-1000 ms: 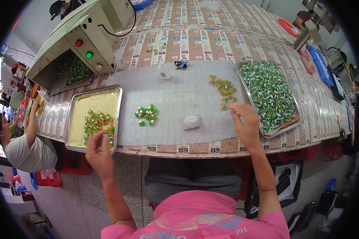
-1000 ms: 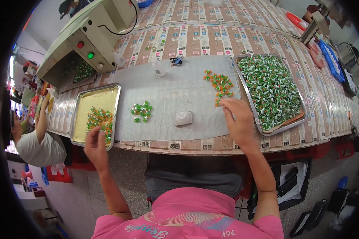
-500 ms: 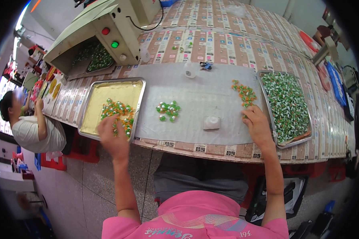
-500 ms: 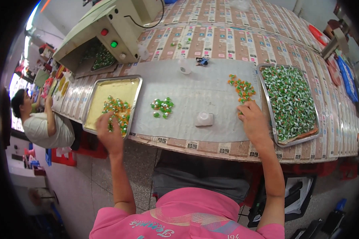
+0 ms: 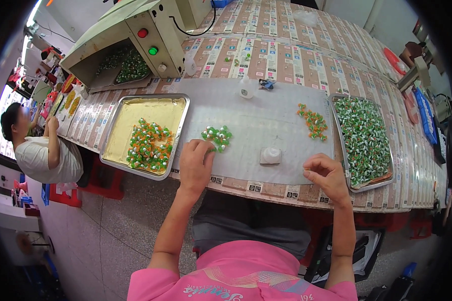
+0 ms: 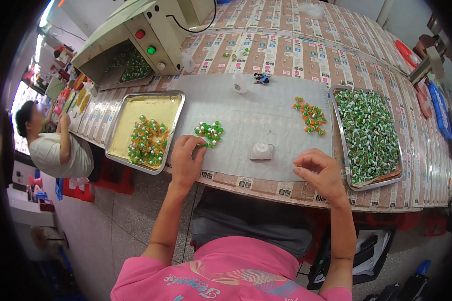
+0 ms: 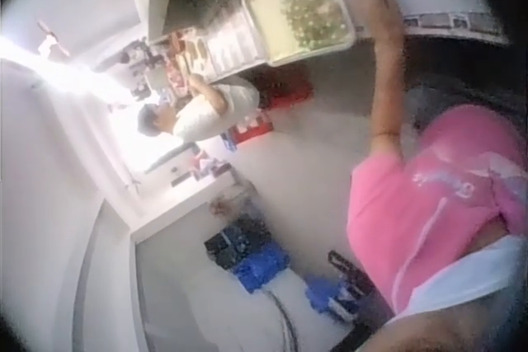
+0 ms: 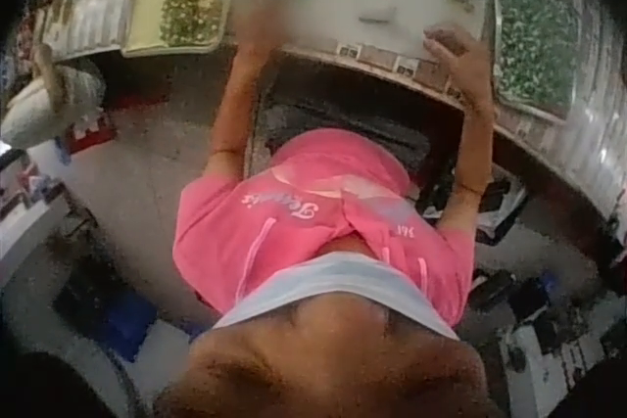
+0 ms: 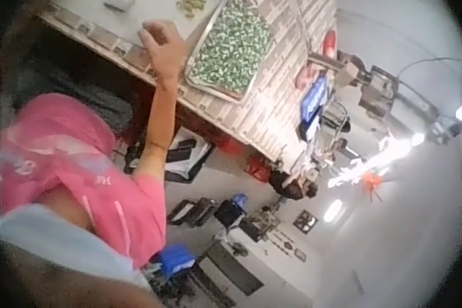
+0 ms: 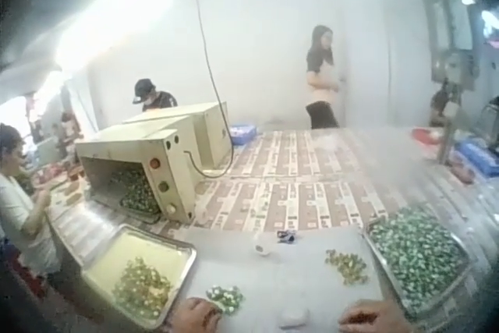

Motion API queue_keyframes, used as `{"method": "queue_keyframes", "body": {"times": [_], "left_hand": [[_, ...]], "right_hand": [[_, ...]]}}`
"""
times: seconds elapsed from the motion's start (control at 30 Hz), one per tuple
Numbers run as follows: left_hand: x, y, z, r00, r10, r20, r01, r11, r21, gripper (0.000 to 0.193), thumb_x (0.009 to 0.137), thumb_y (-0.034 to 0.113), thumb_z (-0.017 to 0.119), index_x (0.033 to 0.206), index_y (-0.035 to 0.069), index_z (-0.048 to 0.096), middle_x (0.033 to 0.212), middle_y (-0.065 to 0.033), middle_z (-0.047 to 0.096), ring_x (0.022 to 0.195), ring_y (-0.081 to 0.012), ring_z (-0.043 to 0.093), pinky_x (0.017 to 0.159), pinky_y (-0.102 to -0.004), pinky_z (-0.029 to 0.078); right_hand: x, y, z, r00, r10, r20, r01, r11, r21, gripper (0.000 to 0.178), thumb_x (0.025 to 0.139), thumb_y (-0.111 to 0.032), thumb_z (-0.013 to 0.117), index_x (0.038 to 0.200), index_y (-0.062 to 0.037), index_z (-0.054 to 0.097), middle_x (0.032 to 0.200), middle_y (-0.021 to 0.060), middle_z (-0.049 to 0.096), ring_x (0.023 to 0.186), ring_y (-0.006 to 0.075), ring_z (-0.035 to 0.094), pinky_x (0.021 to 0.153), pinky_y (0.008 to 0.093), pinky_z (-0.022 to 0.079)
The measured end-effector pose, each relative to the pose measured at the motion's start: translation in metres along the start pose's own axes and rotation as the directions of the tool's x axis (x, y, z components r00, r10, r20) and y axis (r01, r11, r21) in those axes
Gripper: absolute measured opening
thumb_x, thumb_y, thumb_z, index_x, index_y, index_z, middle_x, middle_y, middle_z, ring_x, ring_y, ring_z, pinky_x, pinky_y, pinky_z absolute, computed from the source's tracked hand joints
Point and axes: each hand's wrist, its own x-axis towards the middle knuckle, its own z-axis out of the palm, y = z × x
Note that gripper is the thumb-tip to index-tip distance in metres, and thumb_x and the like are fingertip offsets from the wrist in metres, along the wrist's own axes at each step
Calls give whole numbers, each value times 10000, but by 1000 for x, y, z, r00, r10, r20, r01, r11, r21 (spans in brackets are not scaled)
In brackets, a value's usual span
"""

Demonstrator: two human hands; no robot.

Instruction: The person assembles small plastic toy parts by hand, combining green components with clear and white components, then placing the finished items into an assembly tray.

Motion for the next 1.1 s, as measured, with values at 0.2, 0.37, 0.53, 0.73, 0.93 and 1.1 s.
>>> {"method": "queue_keyframes", "body": {"times": [0.2, 0.37, 0.53, 0.73, 0.93, 1.1], "left_hand": [[-1, 0, 7, 1000, -9, 26, 11, 998, -65, 186, 758, -26, 679, 929, 42, 645, 902, -121, 596, 863, -330, 585, 740, -416, 471], [-6, 2, 11, 1000, 0, 4, 0, 997, -79, 179, 764, -50, 663, 927, 21, 644, 927, -132, 606, 865, -332, 610, 721, -402, 498], [-10, 3, 11, 998, 49, -26, -50, 997, -59, 184, 754, -66, 670, 914, 20, 641, 937, -131, 614, 875, -308, 621, 734, -376, 506], [-28, 27, 10, 988, -134, 78, 154, 799, -581, 192, 806, -123, 620, 938, 1, 685, 1001, -70, 601, 900, -137, 611, 766, -253, 509], [-45, 51, 8, 950, -140, 278, 306, 579, -756, 150, 854, -72, 652, 976, 0, 703, 1003, -41, 608, 889, -90, 609, 743, -201, 493], [-55, 53, 8, 848, -184, 498, 531, 279, -801, 173, 882, -3, 689, 1055, -2, 687, 1022, -23, 635, 884, -73, 610, 781, -210, 507]], "right_hand": [[-1, 6, 15, 988, 81, 134, -128, 910, 393, 158, 815, -6, 746, 966, -3, 698, 974, 24, 598, 845, 105, 593, 730, 246, 483], [6, 17, 22, 965, 161, 208, -262, 673, 692, 237, 847, -17, 721, 1073, 20, 661, 982, 56, 645, 839, 139, 647, 759, 275, 537], [9, 11, 23, 953, 224, 204, -303, 711, 635, 326, 867, -60, 719, 1167, 29, 627, 1047, 83, 669, 868, 165, 678, 756, 279, 561], [11, 4, 33, 981, 174, 84, -192, 833, 519, 272, 905, -104, 688, 1132, 42, 652, 1049, 88, 669, 900, 185, 689, 745, 270, 560], [18, -5, 43, 984, 178, 21, -169, 885, 434, 245, 920, -111, 673, 1110, 43, 664, 1046, 97, 669, 859, 186, 695, 679, 266, 565], [23, -7, 48, 984, 179, 9, -166, 887, 430, 244, 917, -98, 672, 1121, 35, 664, 1013, 85, 665, 837, 167, 682, 672, 268, 568]]}}
